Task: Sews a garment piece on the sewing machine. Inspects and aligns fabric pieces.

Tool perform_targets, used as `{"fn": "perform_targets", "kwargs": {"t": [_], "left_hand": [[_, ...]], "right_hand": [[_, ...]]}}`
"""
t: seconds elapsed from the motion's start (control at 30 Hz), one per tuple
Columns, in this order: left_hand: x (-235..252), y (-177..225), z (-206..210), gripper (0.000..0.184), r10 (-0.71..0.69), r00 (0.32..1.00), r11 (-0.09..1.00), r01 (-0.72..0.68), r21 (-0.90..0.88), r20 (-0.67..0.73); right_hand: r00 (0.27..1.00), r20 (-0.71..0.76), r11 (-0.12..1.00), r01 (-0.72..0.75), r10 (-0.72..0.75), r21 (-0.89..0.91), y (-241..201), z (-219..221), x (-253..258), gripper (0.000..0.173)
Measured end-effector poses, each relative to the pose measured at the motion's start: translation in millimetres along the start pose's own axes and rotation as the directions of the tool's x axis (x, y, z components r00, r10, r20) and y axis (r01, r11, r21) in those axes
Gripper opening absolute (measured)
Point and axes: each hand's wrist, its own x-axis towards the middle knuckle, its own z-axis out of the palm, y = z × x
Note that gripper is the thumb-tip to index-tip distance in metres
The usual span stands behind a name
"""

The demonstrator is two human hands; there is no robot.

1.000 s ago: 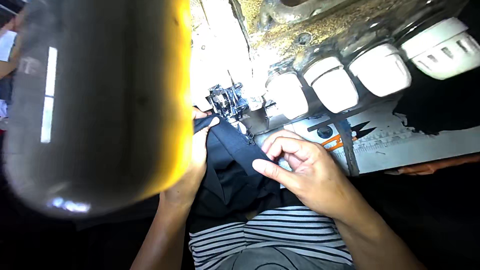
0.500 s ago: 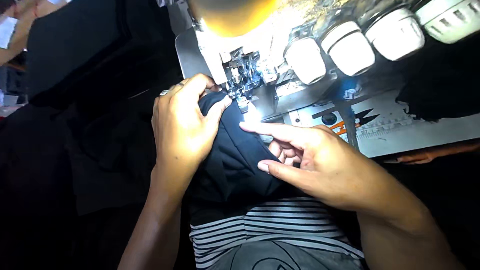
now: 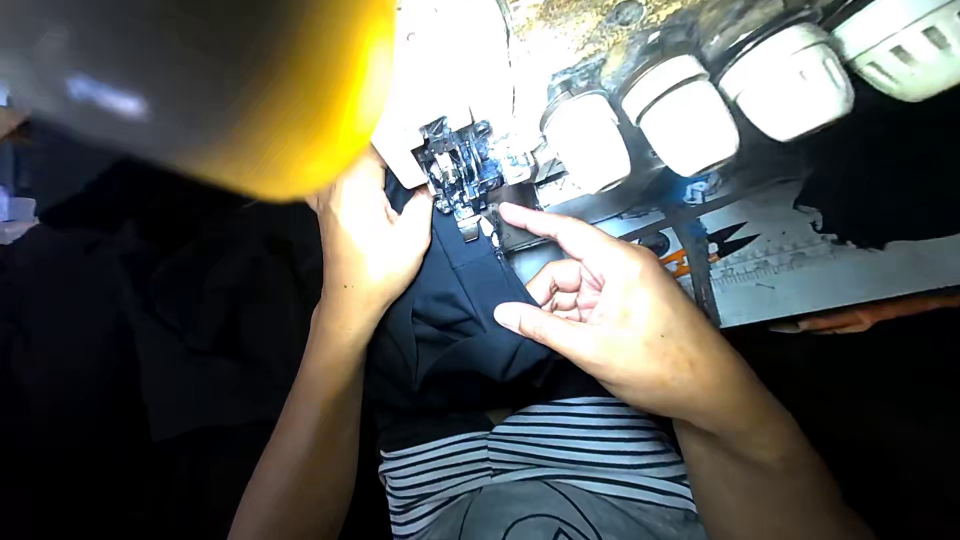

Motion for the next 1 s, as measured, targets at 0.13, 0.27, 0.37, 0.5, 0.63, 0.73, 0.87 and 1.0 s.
{"fn": "perform_targets", "kwargs": {"t": [0.13, 0.27, 0.37, 0.5, 0.63, 0.73, 0.87, 1.0], "left_hand": [[3.6, -5.5, 1.3, 0.027, -0.004, 1.0, 1.0, 0.004, 0.01, 0.02], [7.3, -10.8, 3.7, 0.023, -0.02, 1.0, 0.997, 0.02, -0.07, 0.003], [13.3, -12.9, 4.0, 0.024, -0.034, 0.999, 0.996, 0.035, -0.088, 0.008], [21.3, -13.4, 4.7, 0.03, -0.074, 0.997, 0.997, 0.075, -0.03, 0.019], [31.4, -16.8, 5.3, 0.033, -0.091, 0.996, 0.996, 0.091, -0.024, 0.002], [41.5, -21.5, 5.8, 0.039, -0.098, 0.995, 0.995, 0.098, -0.027, 0.007], [51.2, -23.2, 0.3, 0.031, -0.088, 0.995, 0.994, 0.09, -0.059, 0.043], [24.8, -17.5, -65.8, 0.041, 0.055, 0.979, 0.998, -0.057, 0.002, 0.197]], "right_hand": [[0.998, -0.058, 1.0, 0.004, -0.003, 0.028, -3.1, 6.3, -10.6, 0.075], [0.994, -0.081, 0.996, 0.082, -0.079, 0.037, -0.9, 11.6, -21.9, 0.052], [0.988, -0.099, 0.993, 0.113, -0.114, -0.016, -1.2, 13.9, -21.8, 0.022], [0.99, -0.095, 0.994, 0.095, -0.1, -0.052, -2.8, 14.1, -17.9, 0.013], [0.989, -0.103, 0.994, 0.1, -0.103, -0.042, -2.6, 15.5, -9.8, 0.012], [0.986, -0.111, 0.992, 0.118, -0.122, -0.038, -2.1, 15.9, -0.9, 0.012], [0.983, -0.093, 0.986, 0.154, -0.16, -0.07, -3.2, 14.3, 9.5, 0.013], [0.98, -0.127, 0.985, 0.143, -0.155, -0.096, -6.5, 16.7, 16.4, 0.01]]}}
